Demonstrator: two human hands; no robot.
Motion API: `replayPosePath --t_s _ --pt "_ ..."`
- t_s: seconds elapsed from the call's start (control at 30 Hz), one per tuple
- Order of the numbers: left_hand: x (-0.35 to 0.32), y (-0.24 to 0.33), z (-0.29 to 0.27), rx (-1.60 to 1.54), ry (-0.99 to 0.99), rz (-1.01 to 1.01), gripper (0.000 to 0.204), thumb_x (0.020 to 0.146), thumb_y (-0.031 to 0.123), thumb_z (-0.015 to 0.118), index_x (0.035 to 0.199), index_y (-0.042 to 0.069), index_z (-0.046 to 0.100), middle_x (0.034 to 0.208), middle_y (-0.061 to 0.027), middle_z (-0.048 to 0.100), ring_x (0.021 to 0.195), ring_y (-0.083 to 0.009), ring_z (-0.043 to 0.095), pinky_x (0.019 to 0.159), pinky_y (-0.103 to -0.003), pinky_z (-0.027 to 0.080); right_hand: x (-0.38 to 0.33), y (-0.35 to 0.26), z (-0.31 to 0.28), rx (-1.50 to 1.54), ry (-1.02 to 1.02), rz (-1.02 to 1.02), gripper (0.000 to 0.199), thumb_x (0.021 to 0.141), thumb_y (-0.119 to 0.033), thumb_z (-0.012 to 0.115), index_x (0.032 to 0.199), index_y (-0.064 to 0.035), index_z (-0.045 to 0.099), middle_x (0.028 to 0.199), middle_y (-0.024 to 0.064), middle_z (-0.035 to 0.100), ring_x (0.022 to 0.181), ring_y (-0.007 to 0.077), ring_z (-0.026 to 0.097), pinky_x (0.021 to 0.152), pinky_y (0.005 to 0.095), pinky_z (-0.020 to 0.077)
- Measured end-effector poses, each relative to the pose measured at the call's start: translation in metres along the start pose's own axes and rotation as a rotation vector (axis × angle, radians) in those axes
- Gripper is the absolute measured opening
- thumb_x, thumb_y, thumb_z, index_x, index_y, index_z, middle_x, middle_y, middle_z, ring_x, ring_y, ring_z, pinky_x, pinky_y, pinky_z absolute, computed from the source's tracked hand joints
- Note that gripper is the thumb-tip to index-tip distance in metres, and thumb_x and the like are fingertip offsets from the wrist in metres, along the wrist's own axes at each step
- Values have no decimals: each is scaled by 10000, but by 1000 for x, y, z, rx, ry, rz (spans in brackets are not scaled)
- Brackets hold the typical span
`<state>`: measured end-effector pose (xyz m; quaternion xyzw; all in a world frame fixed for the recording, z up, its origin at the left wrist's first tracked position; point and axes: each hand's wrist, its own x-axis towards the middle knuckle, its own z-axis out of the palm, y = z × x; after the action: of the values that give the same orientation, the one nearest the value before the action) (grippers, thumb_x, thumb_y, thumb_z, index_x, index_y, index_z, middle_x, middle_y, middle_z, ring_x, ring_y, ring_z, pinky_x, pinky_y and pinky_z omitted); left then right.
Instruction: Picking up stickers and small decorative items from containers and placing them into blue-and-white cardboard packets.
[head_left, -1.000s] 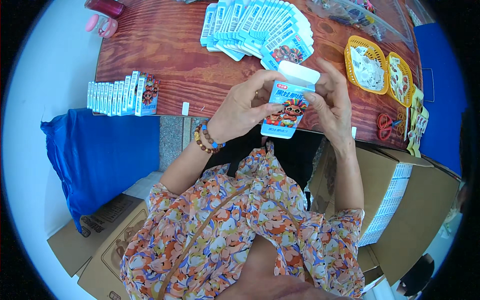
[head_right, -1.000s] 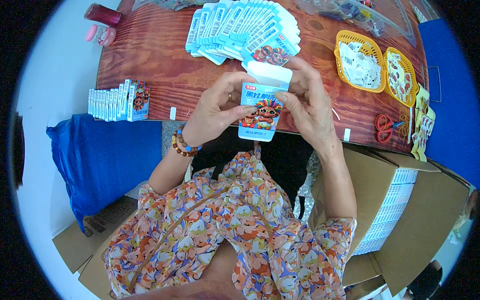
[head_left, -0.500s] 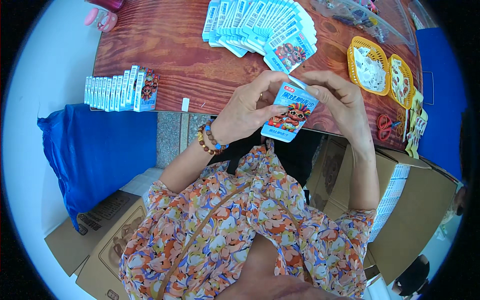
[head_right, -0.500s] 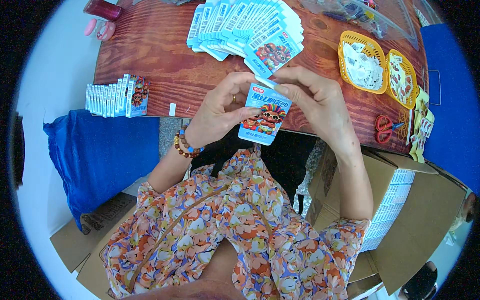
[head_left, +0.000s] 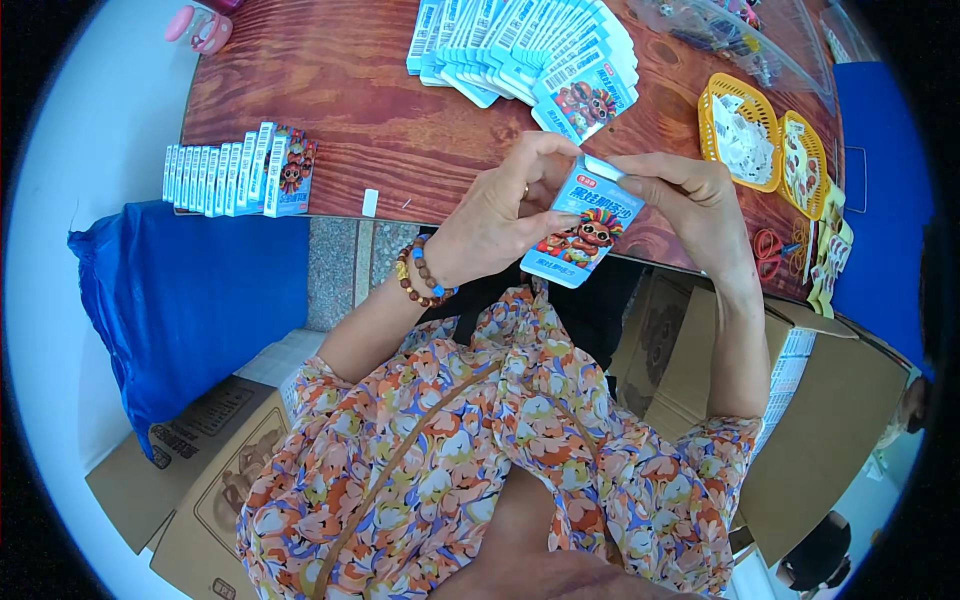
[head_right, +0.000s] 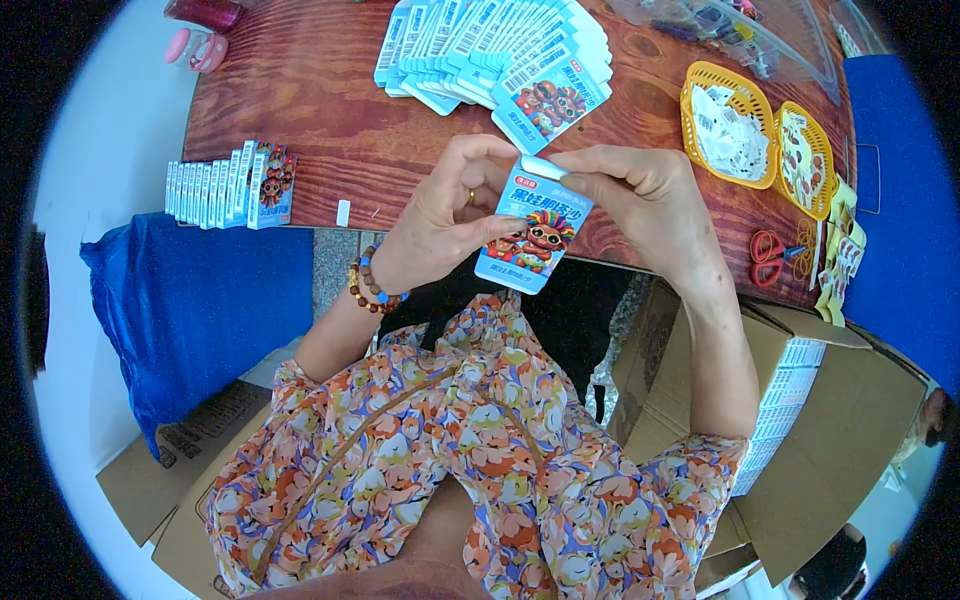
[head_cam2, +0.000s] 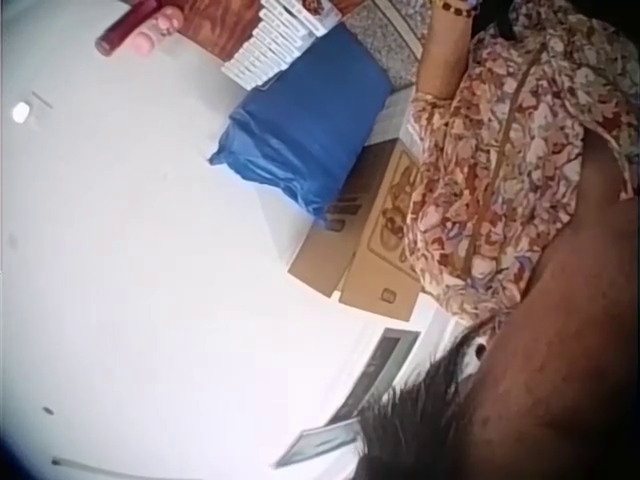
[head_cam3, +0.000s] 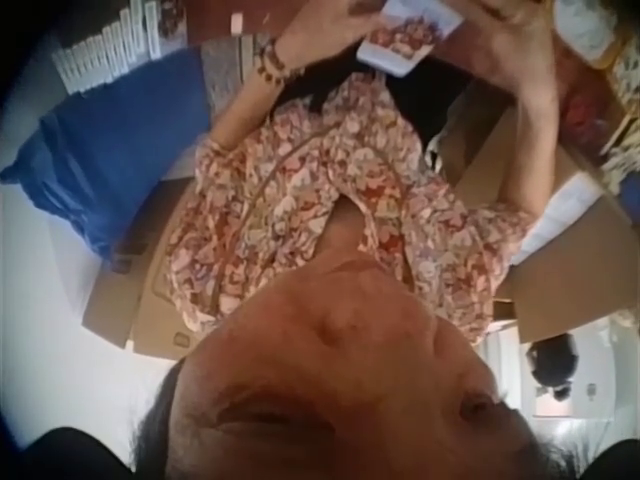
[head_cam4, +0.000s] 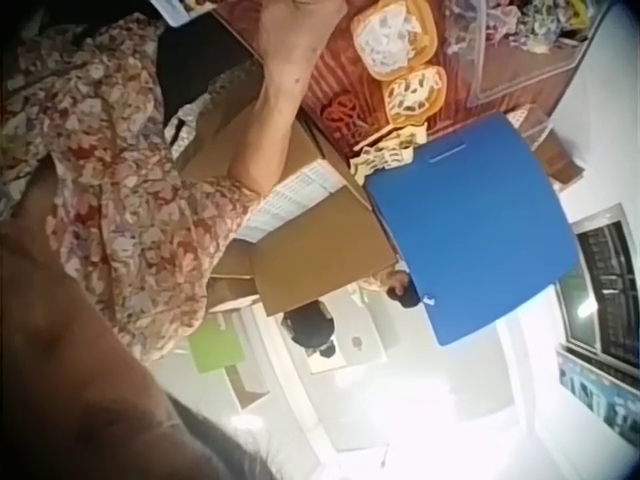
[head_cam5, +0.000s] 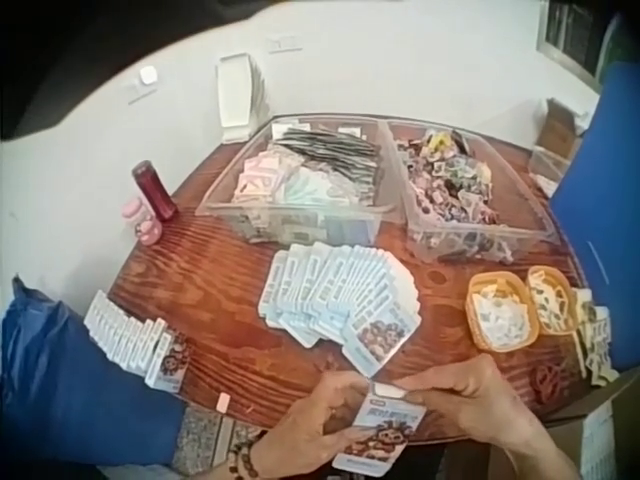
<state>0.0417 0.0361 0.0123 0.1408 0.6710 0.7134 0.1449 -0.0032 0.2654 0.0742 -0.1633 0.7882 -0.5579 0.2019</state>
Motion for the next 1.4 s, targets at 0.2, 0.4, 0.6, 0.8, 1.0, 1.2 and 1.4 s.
replayPosePath --t_s 0.2,0.4,0.6,0.8,1.0,1.2,1.4 --pt "2 2 1 55 24 -8 617 883 11 693 1382 90 339 1011 -107 646 951 -205 688 795 -365 564 0 -3 8 -219 71 -20 219 906 25 654 1110 21 733 999 104 766 899 113 702 800 258 561" --pt "4 9 -2 273 12 -19 636 860 34 710 1382 98 352 1036 -128 664 939 -246 699 805 -376 555 2 -3 9 -475 64 -126 218 883 17 665 1087 -4 740 998 139 761 897 192 740 793 292 573" --pt "1 4 1 113 10 -58 655 872 36 693 1452 100 396 1110 -108 675 967 -218 696 852 -358 558 -6 -10 13 -701 26 -295 283 880 23 661 1155 -21 710 1087 149 739 948 247 738 822 324 572" --pt "-2 -13 0 -102 -31 -74 599 924 0 664 1465 72 419 1214 -60 641 991 -112 648 849 -286 553 -16 21 20 -295 102 -116 358 872 34 673 1226 -21 679 1185 123 717 1052 221 701 881 321 550" --pt "0 -22 5 -194 42 -10 505 919 82 681 1396 88 518 1131 -59 678 949 -116 670 813 -292 564 -15 37 19 -183 124 -246 340 856 60 680 1189 -7 698 1204 127 707 1076 191 677 895 307 543" --pt "2 -22 6 22 17 91 412 902 46 682 1297 56 566 1080 -80 689 915 -116 672 793 -304 568 -13 45 12 -82 36 -216 306 857 61 680 1153 -7 717 1172 126 707 1065 177 667 898 298 534" --pt "9 0 0 -144 -15 -115 463 891 43 700 1328 56 548 1042 -46 673 871 -99 662 782 -298 566 -12 34 14 -33 85 -107 326 894 17 676 1219 -9 684 1117 87 711 1008 146 665 859 270 532"
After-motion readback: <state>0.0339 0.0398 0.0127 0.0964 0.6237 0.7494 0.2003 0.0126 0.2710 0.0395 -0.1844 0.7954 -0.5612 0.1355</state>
